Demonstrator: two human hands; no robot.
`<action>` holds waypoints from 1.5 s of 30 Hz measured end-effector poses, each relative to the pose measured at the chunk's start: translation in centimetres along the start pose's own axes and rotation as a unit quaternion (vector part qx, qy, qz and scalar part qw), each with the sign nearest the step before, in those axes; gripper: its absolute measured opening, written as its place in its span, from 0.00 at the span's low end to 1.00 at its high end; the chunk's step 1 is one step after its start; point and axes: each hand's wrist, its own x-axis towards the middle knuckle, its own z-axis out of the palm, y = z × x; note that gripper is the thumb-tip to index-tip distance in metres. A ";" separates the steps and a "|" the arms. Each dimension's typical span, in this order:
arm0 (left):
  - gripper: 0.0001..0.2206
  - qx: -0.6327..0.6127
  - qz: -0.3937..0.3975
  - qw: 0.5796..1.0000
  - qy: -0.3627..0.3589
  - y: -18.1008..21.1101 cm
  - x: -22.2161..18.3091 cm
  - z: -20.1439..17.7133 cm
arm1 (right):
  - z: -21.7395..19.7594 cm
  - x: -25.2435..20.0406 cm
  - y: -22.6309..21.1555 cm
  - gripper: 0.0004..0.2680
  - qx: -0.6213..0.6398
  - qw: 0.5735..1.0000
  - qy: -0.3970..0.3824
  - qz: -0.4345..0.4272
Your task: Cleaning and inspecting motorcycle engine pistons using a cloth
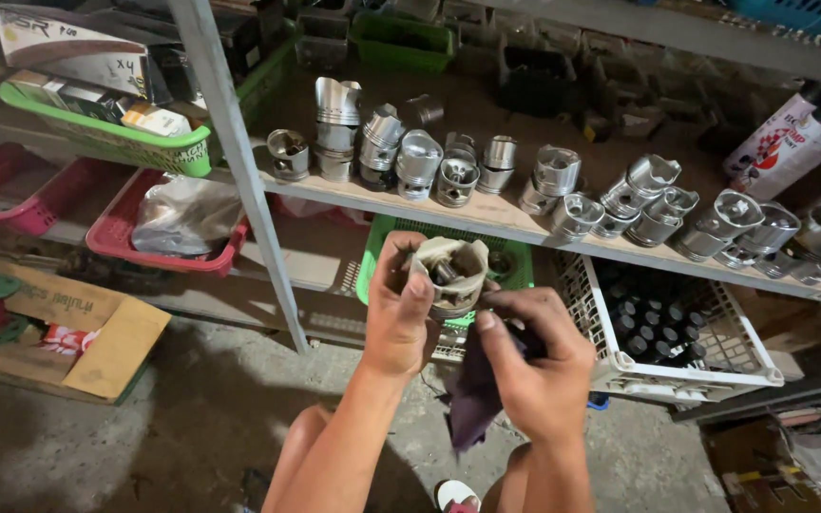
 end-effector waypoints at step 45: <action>0.36 0.242 -0.016 0.946 -0.215 3.1 -0.2 2.7 | -2.5 0.3 0.3 0.08 -0.028 0.999 -0.020 -0.023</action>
